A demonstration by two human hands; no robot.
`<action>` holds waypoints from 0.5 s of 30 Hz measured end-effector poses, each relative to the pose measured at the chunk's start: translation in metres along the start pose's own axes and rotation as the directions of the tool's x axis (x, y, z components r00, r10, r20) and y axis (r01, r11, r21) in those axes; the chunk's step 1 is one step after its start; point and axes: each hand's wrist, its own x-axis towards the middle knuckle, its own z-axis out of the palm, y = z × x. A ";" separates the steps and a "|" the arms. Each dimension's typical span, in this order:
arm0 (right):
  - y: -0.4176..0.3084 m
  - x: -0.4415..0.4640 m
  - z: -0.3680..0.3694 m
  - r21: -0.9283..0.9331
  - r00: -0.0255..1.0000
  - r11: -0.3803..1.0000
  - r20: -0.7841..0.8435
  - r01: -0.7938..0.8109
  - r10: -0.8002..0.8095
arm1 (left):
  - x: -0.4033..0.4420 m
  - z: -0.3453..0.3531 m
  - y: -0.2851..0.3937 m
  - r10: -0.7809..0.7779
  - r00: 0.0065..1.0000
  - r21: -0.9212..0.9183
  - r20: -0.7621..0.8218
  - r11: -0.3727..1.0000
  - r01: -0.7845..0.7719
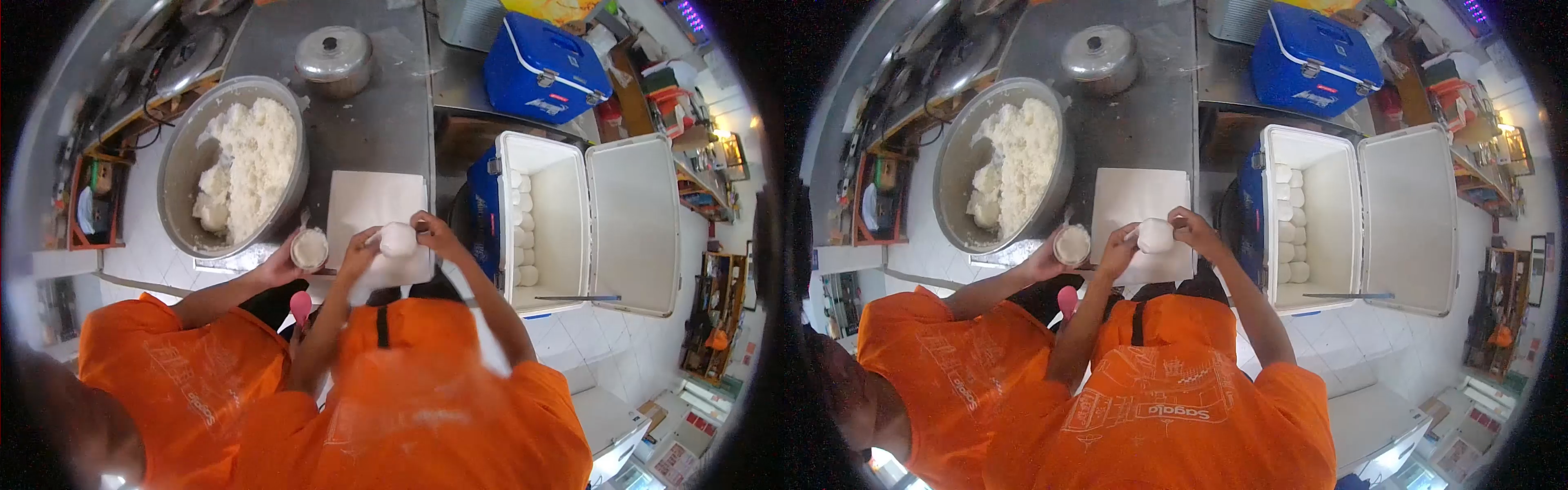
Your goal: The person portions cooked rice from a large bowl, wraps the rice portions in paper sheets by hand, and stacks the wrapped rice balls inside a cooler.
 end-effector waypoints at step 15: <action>-0.116 -0.106 -0.044 -0.592 0.633 0.781 -0.532 0.197 -0.563 | 0.053 0.178 0.122 0.011 0.975 -0.266 0.223 0.963 0.050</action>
